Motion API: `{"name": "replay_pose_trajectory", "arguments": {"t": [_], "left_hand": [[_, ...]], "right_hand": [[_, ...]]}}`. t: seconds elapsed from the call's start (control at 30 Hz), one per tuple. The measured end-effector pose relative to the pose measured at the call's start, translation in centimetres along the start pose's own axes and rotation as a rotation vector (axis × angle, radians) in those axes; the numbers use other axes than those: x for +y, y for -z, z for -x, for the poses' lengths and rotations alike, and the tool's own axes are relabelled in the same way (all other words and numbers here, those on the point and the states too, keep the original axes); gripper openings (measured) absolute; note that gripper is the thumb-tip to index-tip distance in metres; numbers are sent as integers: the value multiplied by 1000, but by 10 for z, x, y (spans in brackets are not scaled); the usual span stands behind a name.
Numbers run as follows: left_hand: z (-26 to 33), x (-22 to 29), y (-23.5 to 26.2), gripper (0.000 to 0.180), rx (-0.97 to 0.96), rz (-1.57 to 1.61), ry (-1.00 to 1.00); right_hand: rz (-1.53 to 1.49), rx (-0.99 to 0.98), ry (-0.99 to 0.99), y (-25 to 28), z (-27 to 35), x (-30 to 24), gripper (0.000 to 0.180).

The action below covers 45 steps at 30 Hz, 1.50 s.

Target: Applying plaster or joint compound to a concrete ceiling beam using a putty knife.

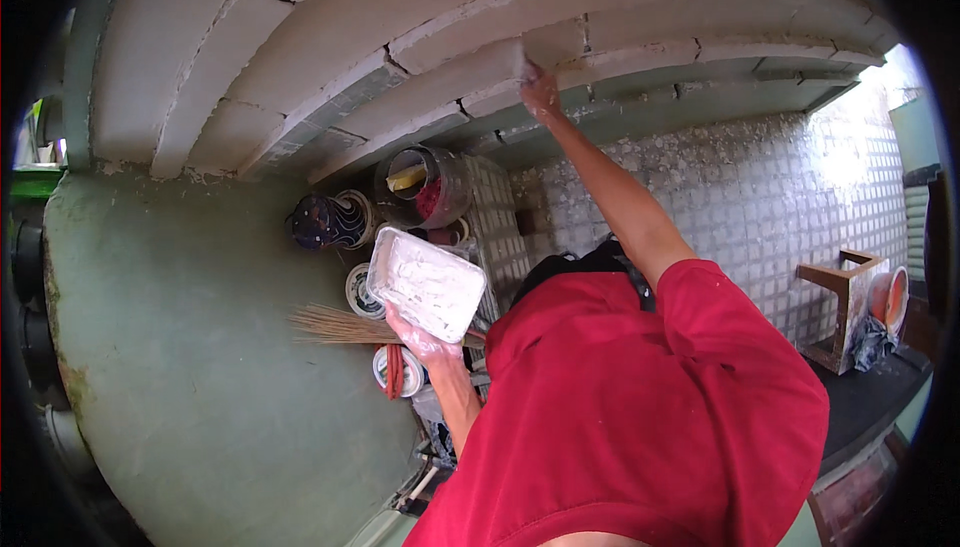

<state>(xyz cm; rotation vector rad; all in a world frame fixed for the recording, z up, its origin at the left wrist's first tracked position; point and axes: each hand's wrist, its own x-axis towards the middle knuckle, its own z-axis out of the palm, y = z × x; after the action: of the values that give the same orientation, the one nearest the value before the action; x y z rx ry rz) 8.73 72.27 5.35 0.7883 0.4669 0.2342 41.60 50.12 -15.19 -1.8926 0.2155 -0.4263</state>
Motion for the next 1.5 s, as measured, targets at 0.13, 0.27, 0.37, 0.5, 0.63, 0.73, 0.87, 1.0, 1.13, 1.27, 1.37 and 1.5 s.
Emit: {"name": "replay_pose_trajectory", "arguments": {"t": [0.13, 0.27, 0.37, 0.5, 0.63, 0.73, 0.87, 1.0, 1.13, 1.27, 1.37, 1.5], "left_hand": [[-4, -1, 1, 62, -27, 26, -2], [-7, -3, 15, 62, -51, 60, 8], [-7, -1, 19, 61, -18, 35, -1], [-2, 1, 20, 62, 17, 29, -9], [-8, 3, 19, 63, -23, 35, 4], [-8, 3, 23, 64, -33, 41, 27], [-28, -1, -21, 64, -145, 93, 258], [-37, 1, 5, 60, -133, 157, 120], [-49, -5, -14, 62, -171, 120, 256], [-56, -17, -20, 63, -268, 147, 337], [-64, -27, -26, 61, -348, 196, 394], [-67, -24, -27, 57, -378, 175, 395]], "right_hand": [[-48, 351, -230, 44, -6, 13, 34], [63, 413, -245, 53, -25, 17, 28], [77, 463, -195, 34, -34, 5, 27], [369, 261, -222, 7, -15, -32, 25], [354, 118, -126, 5, 12, -63, 39], [439, -215, 65, 10, 26, -74, 61], [194, -209, -61, 32, 21, 43, 49], [-417, -299, -320, 102, 95, -138, 20], [-539, -272, -184, 163, 120, -229, 21], [-255, -646, -195, 169, 150, -286, 22], [-8, -703, -101, 155, 166, -294, 29], [202, -739, 149, 137, 172, -291, 34]]}}
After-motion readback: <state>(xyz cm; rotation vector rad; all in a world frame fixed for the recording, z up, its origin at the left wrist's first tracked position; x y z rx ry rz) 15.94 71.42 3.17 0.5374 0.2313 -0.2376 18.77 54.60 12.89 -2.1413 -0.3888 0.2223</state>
